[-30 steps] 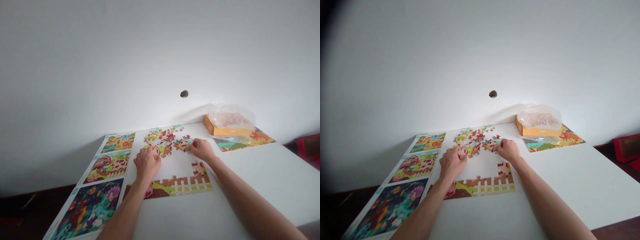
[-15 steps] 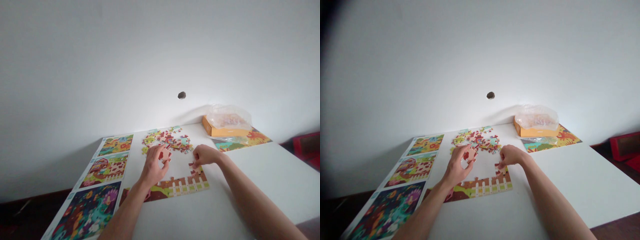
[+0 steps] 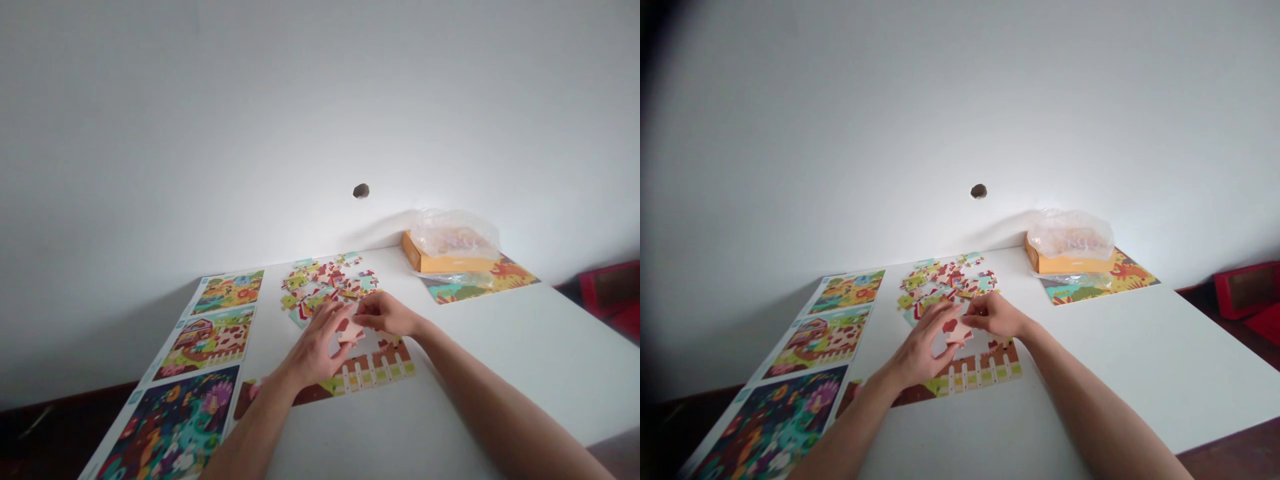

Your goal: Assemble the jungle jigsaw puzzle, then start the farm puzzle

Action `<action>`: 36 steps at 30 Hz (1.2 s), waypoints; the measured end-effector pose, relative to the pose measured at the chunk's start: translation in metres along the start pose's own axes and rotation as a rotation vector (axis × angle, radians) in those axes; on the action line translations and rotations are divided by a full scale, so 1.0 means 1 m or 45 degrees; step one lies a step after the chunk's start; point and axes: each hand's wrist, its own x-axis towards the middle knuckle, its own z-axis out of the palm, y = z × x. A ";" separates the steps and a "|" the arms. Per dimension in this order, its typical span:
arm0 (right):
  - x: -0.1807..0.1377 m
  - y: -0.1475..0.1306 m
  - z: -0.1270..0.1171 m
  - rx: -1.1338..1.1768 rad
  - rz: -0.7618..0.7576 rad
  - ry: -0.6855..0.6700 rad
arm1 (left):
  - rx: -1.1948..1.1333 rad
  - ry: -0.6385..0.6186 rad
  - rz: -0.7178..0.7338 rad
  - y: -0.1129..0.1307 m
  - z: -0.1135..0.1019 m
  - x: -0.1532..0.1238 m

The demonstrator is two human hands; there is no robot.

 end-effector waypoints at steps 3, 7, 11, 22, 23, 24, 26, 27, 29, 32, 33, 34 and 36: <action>-0.001 0.001 -0.005 0.100 0.064 0.003 | 0.052 0.086 -0.071 -0.004 0.001 0.001; -0.005 0.000 -0.013 0.092 0.047 -0.004 | 0.055 0.120 -0.075 -0.010 0.003 0.001; -0.006 0.000 -0.015 0.091 0.009 -0.022 | 0.045 0.090 -0.064 -0.009 0.002 0.002; -0.004 0.009 -0.014 0.095 0.062 -0.050 | 0.039 0.020 -0.050 0.001 -0.005 0.008; -0.004 0.010 -0.014 0.087 0.059 -0.047 | 0.036 0.011 -0.055 0.002 -0.004 0.007; -0.003 0.011 -0.014 0.075 0.052 -0.046 | 0.035 0.000 -0.064 0.002 -0.004 0.007; -0.002 0.014 -0.015 0.037 0.034 -0.054 | 0.037 -0.013 -0.075 0.002 -0.002 0.006; -0.002 0.015 -0.015 0.014 0.027 -0.058 | 0.041 -0.022 -0.078 0.002 -0.001 0.005; -0.002 0.016 -0.015 -0.034 0.018 -0.068 | 0.053 -0.036 -0.077 0.002 0.000 0.004; -0.003 0.018 -0.016 -0.090 -0.001 -0.079 | 0.063 -0.053 -0.071 0.002 0.001 0.004; -0.003 0.018 -0.016 -0.105 -0.001 -0.083 | 0.061 -0.057 -0.070 0.003 0.001 0.004; -0.003 0.019 -0.016 -0.121 0.002 -0.085 | 0.058 -0.059 -0.068 0.003 0.001 0.004; -0.004 0.019 -0.017 -0.157 0.008 -0.082 | 0.051 -0.067 -0.070 0.004 0.000 0.004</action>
